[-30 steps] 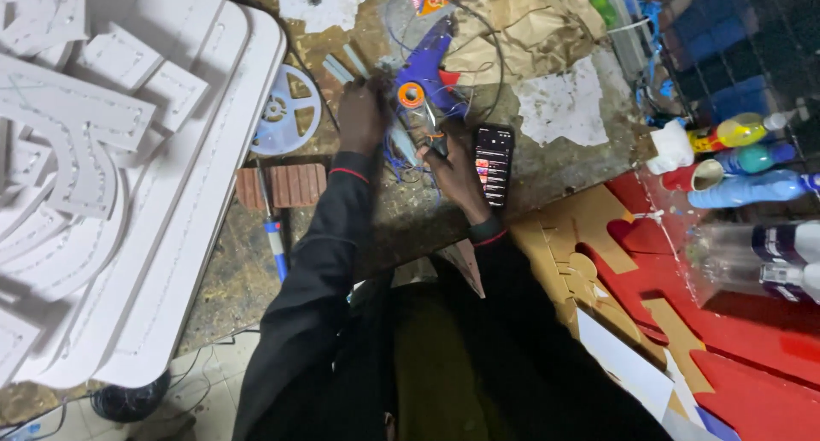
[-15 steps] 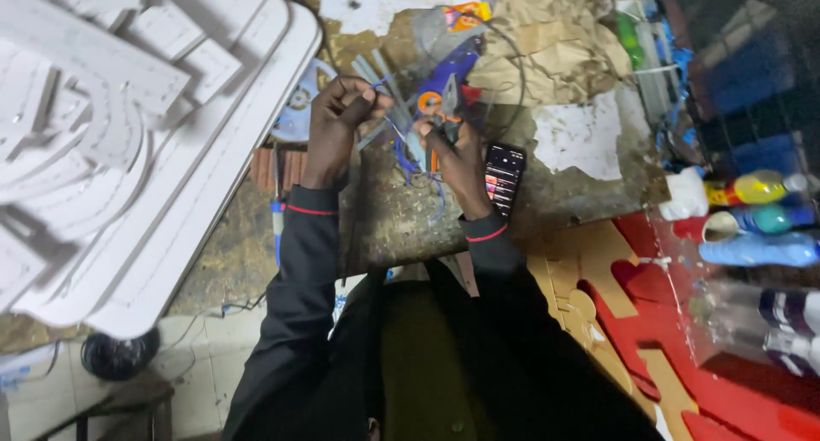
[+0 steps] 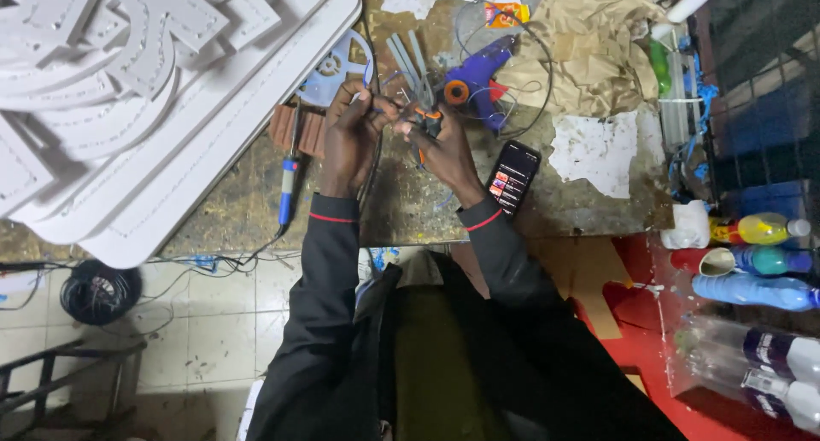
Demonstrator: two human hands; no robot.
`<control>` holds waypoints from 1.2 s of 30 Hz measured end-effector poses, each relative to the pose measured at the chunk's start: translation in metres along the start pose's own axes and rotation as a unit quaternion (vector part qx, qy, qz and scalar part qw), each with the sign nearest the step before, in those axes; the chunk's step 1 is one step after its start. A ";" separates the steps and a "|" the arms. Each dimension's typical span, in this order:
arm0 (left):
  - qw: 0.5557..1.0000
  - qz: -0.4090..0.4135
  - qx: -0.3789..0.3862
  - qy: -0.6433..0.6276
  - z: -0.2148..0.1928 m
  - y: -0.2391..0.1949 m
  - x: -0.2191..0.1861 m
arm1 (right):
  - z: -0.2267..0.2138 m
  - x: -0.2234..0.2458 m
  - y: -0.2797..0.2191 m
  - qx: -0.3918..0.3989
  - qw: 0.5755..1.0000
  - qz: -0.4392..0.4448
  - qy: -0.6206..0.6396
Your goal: Stripping insulation from electrical wires using a wire stripper tool on a fabrication workbench.
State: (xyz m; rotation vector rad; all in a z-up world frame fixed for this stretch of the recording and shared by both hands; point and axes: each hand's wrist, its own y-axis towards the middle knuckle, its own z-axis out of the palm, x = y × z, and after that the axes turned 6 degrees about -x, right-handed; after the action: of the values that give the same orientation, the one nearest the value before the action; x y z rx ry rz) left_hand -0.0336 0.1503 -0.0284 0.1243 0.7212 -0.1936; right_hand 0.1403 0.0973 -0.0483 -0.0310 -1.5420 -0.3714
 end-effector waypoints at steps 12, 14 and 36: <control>0.998 0.064 -0.010 -0.008 0.007 -0.024 -0.037 | -0.015 -0.034 -0.004 -0.015 0.995 -0.027 -0.094; 0.996 0.079 -0.025 0.020 -0.012 -0.018 -0.033 | -0.019 -0.047 0.001 -0.027 0.991 -0.074 -0.105; 0.990 -0.031 0.043 0.132 -0.057 -0.008 -0.079 | 0.092 0.061 -0.020 -0.032 0.993 -0.076 0.081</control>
State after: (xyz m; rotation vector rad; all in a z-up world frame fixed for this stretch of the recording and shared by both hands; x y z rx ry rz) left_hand -0.1301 0.1629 -0.0186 0.2134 0.9817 -0.2713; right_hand 0.0452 0.0885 0.0112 0.0659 -1.3760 -0.5307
